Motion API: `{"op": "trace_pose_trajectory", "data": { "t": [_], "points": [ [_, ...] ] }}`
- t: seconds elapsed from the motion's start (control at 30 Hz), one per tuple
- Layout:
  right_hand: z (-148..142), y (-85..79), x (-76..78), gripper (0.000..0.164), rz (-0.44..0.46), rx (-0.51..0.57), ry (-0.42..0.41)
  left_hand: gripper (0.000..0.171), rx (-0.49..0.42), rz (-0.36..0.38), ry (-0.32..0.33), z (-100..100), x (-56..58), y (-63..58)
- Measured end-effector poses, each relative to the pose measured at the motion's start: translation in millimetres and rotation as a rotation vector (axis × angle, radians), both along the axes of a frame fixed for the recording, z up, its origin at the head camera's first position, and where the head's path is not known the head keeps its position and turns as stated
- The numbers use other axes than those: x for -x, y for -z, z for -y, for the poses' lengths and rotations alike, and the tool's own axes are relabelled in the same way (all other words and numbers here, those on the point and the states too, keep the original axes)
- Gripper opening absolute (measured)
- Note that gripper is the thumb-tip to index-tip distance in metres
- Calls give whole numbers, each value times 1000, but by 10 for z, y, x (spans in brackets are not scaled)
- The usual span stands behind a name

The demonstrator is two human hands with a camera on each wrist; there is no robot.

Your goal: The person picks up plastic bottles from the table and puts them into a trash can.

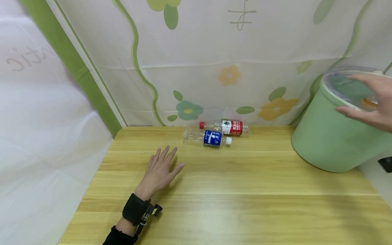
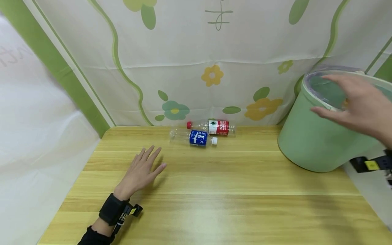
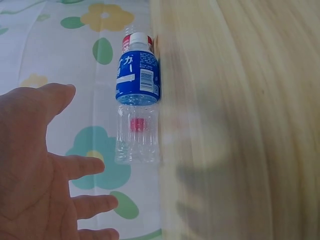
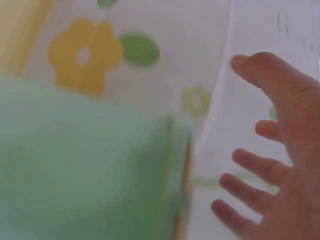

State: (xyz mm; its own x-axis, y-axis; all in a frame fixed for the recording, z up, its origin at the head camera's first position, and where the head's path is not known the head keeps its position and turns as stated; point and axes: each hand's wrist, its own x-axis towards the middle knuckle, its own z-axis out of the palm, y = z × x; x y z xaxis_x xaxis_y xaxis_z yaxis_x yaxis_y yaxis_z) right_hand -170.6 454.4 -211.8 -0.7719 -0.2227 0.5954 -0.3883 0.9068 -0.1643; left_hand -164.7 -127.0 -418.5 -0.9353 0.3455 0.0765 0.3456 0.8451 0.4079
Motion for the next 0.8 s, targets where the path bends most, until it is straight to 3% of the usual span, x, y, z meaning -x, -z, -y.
{"op": "trace_pose_trajectory", "data": {
  "t": [0.07, 0.2, 0.33, 0.5, 0.8],
  "points": [
    [176, 22, -55, 83, -4, -53, -72, 78, 6, 4, 1, 0, 4, 4],
    [492, 111, -162, 82, 39, -95, -134, 78, 8, 4, 5, -4, 4, 1],
    [737, 293, -176, 87, 48, -119, -219, 78, 5, 5, 5, -9, 6, -2],
    [975, 684, -183, 88, 88, -124, -274, 77, 0, 15, 16, -21, 5, 1],
    [1257, 1427, -268, 90, 208, -144, -254, 77, 3, 16, 32, -50, -14, -1]
  ]
}}
